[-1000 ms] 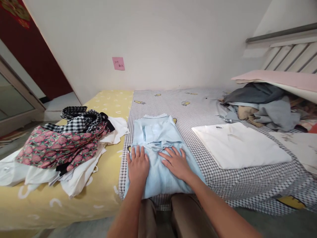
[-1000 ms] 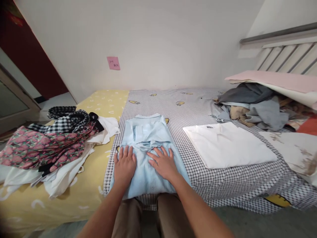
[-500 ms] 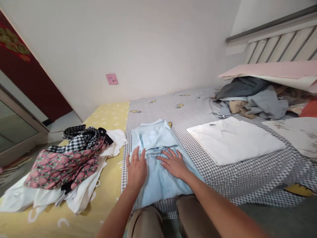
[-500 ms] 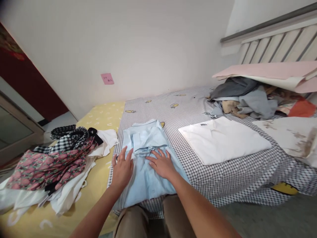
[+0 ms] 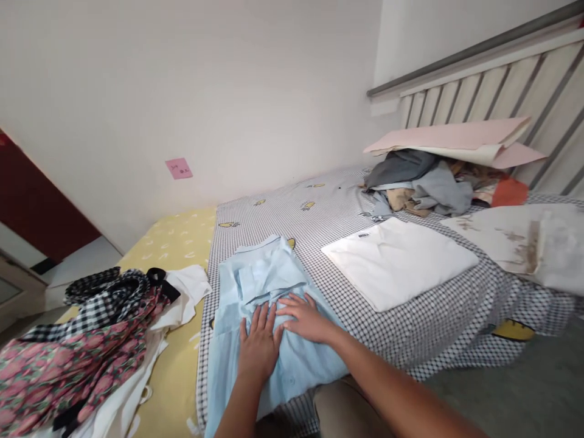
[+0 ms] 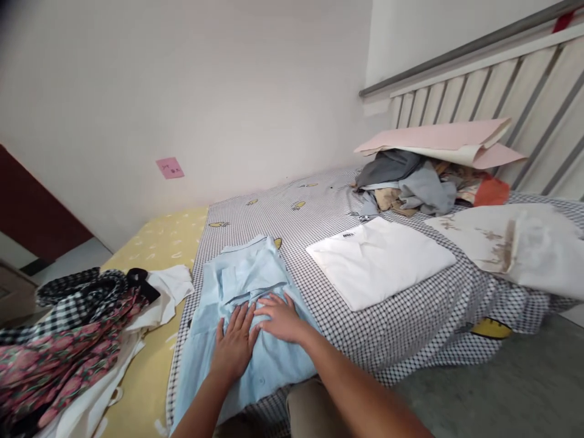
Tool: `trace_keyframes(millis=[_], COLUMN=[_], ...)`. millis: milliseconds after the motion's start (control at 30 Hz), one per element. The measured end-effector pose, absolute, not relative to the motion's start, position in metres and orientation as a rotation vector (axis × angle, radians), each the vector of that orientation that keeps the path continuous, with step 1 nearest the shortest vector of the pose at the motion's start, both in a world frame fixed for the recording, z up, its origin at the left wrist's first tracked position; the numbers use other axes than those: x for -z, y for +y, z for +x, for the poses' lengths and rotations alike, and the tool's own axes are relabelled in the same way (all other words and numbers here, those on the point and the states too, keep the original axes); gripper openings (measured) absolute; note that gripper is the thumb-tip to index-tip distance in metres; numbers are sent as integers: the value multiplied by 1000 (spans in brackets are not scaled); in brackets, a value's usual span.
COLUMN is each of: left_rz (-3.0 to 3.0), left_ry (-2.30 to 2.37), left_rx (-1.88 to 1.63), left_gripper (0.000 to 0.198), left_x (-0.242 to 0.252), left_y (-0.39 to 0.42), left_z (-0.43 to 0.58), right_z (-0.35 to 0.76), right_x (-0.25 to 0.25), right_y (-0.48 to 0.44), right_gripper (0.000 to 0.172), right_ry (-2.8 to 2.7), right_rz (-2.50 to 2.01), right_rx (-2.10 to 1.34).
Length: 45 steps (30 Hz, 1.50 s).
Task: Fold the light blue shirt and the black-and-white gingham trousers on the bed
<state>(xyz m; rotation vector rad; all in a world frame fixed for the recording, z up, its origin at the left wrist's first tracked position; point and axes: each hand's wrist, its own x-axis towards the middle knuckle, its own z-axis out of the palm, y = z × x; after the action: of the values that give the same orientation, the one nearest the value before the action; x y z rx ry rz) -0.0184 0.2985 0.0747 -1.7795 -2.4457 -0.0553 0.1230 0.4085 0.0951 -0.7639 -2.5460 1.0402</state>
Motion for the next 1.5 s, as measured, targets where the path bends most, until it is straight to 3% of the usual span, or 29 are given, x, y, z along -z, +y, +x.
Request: trace_keyframes(millis=[133,233,400,567,667,733,800,967,1500], left_rz=[-1715,-1645,-1573,-1558,-1540,-1526,-1514,-1513,-1471], left_ry=[-2447,-2439,-2414,-2363,-2334,-2312,-2299,-2289,-2313], left_rx=[47,80,113,164,203,237,260,285,493], left_gripper=[52,51,50,49,49,49,48,48,46], left_x=[-77,-76,-72,-64,-58,-55,-53,-53,-47], left_y=[300,301,302,302,301,301,302,302,302], left_z=[-14,-9,-6,-9,-11,-11,-11,-10,-7], right_z=[157,191,216,193,180,176,174,172,141], right_x=[-109,-97,-70,-80,-87,-88,-85,-78,-66], right_y=[407,415,437,435,434,436,441,456,489], right_gripper=[37,39,57,16,31,27,20,43,41], right_ry=[-2102,-1856,-1819,-2013,-1947,-1964,-2110,-2354,-2285], right_rz=[-489,-803,-1302,-1197,-1083,-1130,-1310,-1494,-1380], right_rx=[-1324,-1130,-917,-930,-1042,-1008,-784,-249,-155])
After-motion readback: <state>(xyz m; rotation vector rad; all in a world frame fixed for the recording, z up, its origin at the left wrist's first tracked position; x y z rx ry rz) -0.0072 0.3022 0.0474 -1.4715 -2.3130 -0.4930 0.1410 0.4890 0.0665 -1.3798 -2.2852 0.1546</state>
